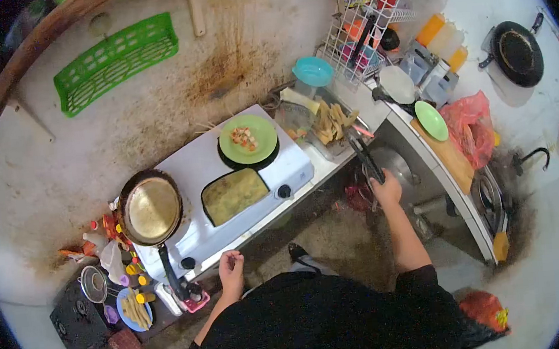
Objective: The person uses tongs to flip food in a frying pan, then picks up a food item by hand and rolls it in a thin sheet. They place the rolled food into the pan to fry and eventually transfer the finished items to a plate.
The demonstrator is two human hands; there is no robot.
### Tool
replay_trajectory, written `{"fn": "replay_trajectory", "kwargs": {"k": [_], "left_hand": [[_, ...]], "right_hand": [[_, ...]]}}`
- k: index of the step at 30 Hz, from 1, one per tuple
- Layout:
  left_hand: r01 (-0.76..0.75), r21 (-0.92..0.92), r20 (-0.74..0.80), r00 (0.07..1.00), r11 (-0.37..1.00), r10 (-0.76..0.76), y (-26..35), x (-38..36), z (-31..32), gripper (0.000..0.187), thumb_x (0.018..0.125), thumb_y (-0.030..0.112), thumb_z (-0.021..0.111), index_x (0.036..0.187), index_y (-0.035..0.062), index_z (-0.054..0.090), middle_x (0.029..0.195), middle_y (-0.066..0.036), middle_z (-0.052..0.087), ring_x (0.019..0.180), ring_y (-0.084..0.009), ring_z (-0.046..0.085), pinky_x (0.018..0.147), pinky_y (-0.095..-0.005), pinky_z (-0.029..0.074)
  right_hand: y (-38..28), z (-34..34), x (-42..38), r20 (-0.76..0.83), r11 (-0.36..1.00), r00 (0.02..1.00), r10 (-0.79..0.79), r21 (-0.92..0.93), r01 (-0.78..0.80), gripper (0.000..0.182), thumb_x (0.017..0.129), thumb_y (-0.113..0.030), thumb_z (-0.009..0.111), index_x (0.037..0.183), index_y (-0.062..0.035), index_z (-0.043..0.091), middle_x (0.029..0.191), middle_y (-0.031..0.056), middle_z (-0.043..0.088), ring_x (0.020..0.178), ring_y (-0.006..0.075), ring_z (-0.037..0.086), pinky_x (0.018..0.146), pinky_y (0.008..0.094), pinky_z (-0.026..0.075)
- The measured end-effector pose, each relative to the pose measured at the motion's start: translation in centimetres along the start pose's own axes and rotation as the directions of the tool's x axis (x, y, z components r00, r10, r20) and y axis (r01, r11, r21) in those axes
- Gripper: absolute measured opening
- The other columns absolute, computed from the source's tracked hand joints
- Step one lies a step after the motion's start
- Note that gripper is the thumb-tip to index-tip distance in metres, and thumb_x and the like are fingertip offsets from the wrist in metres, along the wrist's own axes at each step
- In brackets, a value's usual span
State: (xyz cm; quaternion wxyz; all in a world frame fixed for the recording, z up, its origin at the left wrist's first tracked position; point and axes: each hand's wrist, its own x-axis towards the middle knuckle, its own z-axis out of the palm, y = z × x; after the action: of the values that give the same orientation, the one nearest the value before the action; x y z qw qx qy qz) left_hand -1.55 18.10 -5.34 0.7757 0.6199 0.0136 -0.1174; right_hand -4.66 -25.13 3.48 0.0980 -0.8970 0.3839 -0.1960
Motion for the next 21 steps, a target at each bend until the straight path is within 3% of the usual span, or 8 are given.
{"fn": "replay_trajectory", "kwargs": {"k": [4, 7, 11, 17, 18, 21], "left_hand": [[0.002, 0.015, -0.075, 0.997, 1.000, -0.001, -0.2, 1.7, 5.5, 0.012, 0.079, 0.009, 0.057, 0.086, 0.0064, 0.048, 0.079, 0.003, 0.046, 0.075, -0.0059, 0.043, 0.069, -0.0198, 0.035], [0.059, 0.126, -0.153, 0.987, 0.990, -0.039, -0.1, 3.1, 9.9, 0.012, 0.079, 0.009, 0.057, 0.086, 0.0064, 0.048, 0.080, 0.002, 0.047, 0.076, -0.0070, 0.043, 0.070, -0.0206, 0.035], [0.052, 0.094, -0.136, 0.990, 0.994, -0.039, 1.3, 4.0, 15.1, 0.011, 0.079, 0.009, 0.056, 0.086, 0.0061, 0.048, 0.081, 0.002, 0.047, 0.076, -0.0078, 0.044, 0.070, -0.0209, 0.034], [0.015, 0.038, -0.183, 0.983, 0.999, -0.008, 2.4, 3.6, 18.6, 0.011, 0.080, 0.009, 0.056, 0.086, 0.0069, 0.047, 0.075, 0.003, 0.045, 0.066, -0.0059, 0.041, 0.059, -0.0191, 0.033], [0.040, 0.029, -0.198, 0.980, 0.999, -0.033, 2.5, 3.3, 18.9, 0.010, 0.080, 0.009, 0.055, 0.086, 0.0068, 0.048, 0.074, 0.003, 0.045, 0.065, -0.0058, 0.041, 0.059, -0.0191, 0.033], [0.046, -0.002, -0.220, 0.974, 0.999, -0.046, 2.8, 2.8, 19.8, 0.009, 0.080, 0.009, 0.055, 0.086, 0.0066, 0.048, 0.072, 0.003, 0.046, 0.063, -0.0055, 0.041, 0.056, -0.0191, 0.033]], "right_hand": [[4.1, 3.7, 5.3, 0.049, 0.994, 0.993, -0.111, 0.027, 0.110, 0.048, 0.068, -0.028, 0.063, 0.108, -0.0061, 0.051, 0.095, 0.0165, 0.057, 0.081, 0.0331, 0.057, 0.069, 0.0395, 0.045], [6.2, 5.2, 8.0, 0.131, 0.989, 0.980, -0.150, 0.009, 0.150, 0.052, 0.069, -0.029, 0.063, 0.113, -0.0082, 0.047, 0.101, 0.0159, 0.055, 0.084, 0.0313, 0.056, 0.069, 0.0385, 0.046], [8.3, 6.0, 11.0, 0.242, 0.982, 0.953, -0.182, -0.012, 0.190, 0.054, 0.071, -0.031, 0.061, 0.117, -0.0102, 0.043, 0.105, 0.0152, 0.054, 0.085, 0.0305, 0.056, 0.069, 0.0387, 0.047], [7.4, 3.7, 15.1, 0.367, 0.964, 0.907, -0.208, -0.080, 0.253, 0.051, 0.068, -0.031, 0.064, 0.111, -0.0077, 0.048, 0.094, 0.0148, 0.057, 0.079, 0.0309, 0.058, 0.068, 0.0394, 0.047], [6.1, 2.3, 15.8, 0.383, 0.960, 0.898, -0.215, -0.086, 0.266, 0.043, 0.068, -0.030, 0.064, 0.102, -0.0053, 0.053, 0.088, 0.0148, 0.059, 0.080, 0.0312, 0.058, 0.068, 0.0390, 0.047], [4.1, 1.7, 18.4, 0.542, 0.961, 0.831, -0.127, -0.142, 0.239, 0.046, 0.065, -0.027, 0.065, 0.104, -0.0049, 0.051, 0.094, 0.0158, 0.058, 0.086, 0.0312, 0.056, 0.072, 0.0389, 0.045]]}}
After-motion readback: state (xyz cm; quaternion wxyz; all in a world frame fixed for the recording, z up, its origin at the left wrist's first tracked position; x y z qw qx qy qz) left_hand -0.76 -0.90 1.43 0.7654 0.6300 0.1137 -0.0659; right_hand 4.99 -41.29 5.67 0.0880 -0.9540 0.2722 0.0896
